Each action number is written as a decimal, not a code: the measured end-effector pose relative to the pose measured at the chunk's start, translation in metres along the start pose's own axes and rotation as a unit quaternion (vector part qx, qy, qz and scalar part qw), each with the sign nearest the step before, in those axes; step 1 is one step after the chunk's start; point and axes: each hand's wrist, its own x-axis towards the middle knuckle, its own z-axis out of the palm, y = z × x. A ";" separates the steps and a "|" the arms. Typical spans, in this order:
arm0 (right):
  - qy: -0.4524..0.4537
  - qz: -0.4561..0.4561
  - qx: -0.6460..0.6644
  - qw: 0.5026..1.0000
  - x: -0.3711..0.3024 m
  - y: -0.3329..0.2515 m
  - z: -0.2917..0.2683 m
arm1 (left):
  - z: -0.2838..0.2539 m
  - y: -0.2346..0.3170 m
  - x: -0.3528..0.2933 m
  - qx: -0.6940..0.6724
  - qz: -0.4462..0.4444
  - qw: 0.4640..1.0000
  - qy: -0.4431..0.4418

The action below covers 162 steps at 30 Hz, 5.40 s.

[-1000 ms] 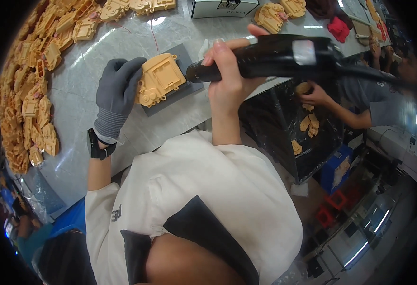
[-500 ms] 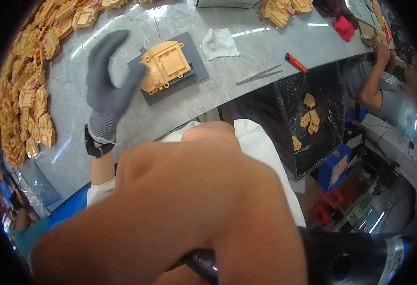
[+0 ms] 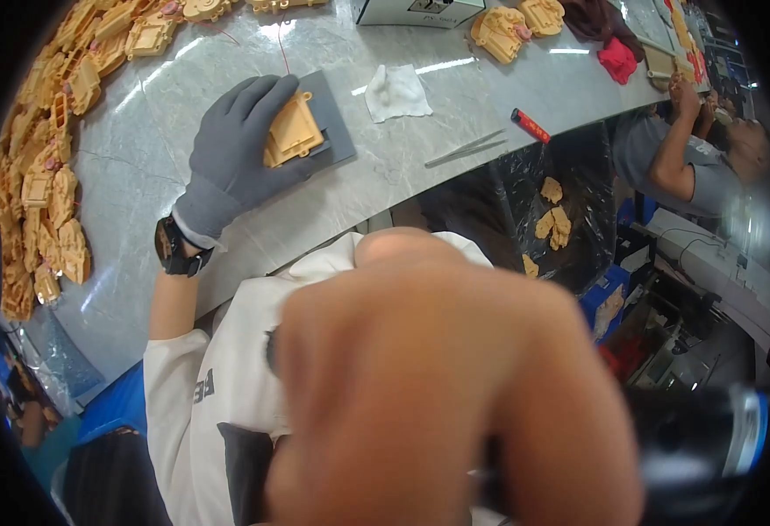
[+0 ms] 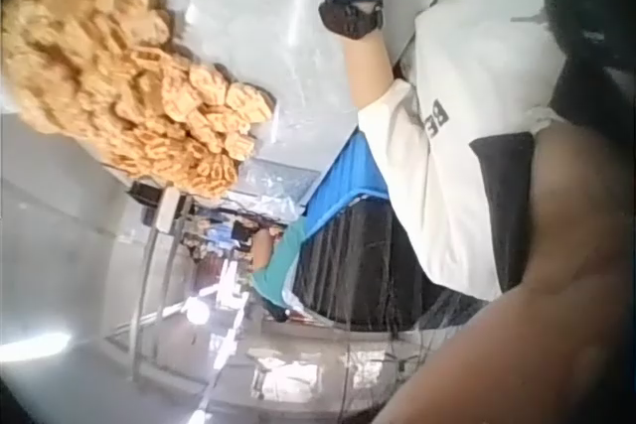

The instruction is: The person assembles plastic toy parts by positioning each piece onto a fixture and driving screws into it with an electric screwdriver.

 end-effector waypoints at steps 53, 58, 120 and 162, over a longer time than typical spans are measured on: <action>0.245 0.061 -0.546 0.798 -0.039 0.062 -0.066 | 0.022 -0.026 -0.048 -0.129 -0.095 0.978 0.135; 0.210 0.070 -0.584 0.781 -0.041 0.058 -0.069 | 0.021 -0.023 -0.044 -0.135 -0.098 0.978 0.126; 0.242 0.080 -0.508 0.823 -0.045 0.077 -0.048 | 0.024 -0.020 -0.043 -0.160 -0.068 0.976 0.132; 0.334 -0.040 -0.686 0.645 0.007 -0.020 -0.184 | 0.023 -0.017 -0.038 -0.137 -0.111 0.981 0.080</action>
